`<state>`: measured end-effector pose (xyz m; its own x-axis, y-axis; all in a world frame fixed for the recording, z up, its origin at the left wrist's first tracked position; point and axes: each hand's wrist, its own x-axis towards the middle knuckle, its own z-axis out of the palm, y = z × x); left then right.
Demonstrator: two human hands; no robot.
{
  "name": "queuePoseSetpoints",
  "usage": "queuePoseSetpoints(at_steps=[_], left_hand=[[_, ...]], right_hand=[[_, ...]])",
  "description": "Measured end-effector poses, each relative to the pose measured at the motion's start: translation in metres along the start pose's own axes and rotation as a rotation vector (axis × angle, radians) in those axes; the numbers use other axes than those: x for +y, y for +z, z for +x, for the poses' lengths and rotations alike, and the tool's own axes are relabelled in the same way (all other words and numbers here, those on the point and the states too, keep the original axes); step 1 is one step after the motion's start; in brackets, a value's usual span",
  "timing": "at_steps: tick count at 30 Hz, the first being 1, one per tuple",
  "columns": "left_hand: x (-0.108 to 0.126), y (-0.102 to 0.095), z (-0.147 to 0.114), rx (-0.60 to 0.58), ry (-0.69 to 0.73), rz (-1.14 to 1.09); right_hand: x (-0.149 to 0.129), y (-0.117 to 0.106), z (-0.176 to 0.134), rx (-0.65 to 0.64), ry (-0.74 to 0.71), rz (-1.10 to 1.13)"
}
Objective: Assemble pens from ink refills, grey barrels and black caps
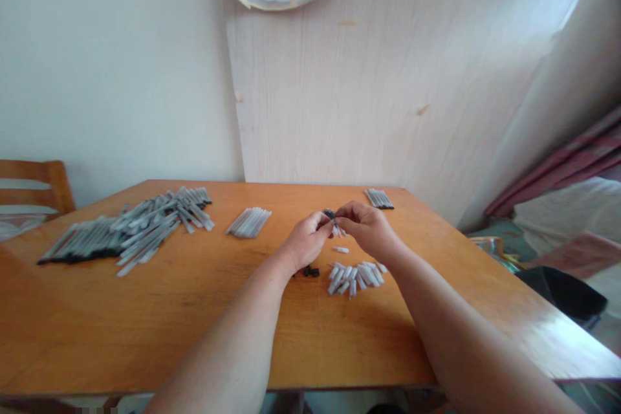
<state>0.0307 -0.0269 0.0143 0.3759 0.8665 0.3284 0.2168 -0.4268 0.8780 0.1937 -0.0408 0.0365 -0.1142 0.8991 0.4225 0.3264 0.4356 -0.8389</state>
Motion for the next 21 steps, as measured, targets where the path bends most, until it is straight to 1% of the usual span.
queuePoseSetpoints(at_steps=[5, 9, 14, 18, 21], left_hand=[[0.0005, -0.0021, 0.0003, -0.013, 0.025, 0.035], [-0.0004, -0.0030, 0.0006, -0.017, 0.037, 0.068], [-0.0026, -0.0035, 0.0001, -0.031, 0.101, 0.124], [-0.0013, -0.0039, -0.0014, -0.009, 0.130, 0.204], [0.0001, -0.0039, -0.0026, 0.000, 0.144, 0.222]], right_hand=[[-0.0015, -0.0012, -0.0008, -0.050, 0.054, 0.079], [-0.0018, -0.0022, -0.0005, -0.089, 0.107, 0.090], [-0.0014, -0.0046, 0.0000, -0.118, 0.106, 0.043], [-0.0026, -0.0073, -0.0004, -0.137, 0.089, -0.021], [-0.0028, -0.0084, -0.0006, -0.133, 0.077, -0.076]])
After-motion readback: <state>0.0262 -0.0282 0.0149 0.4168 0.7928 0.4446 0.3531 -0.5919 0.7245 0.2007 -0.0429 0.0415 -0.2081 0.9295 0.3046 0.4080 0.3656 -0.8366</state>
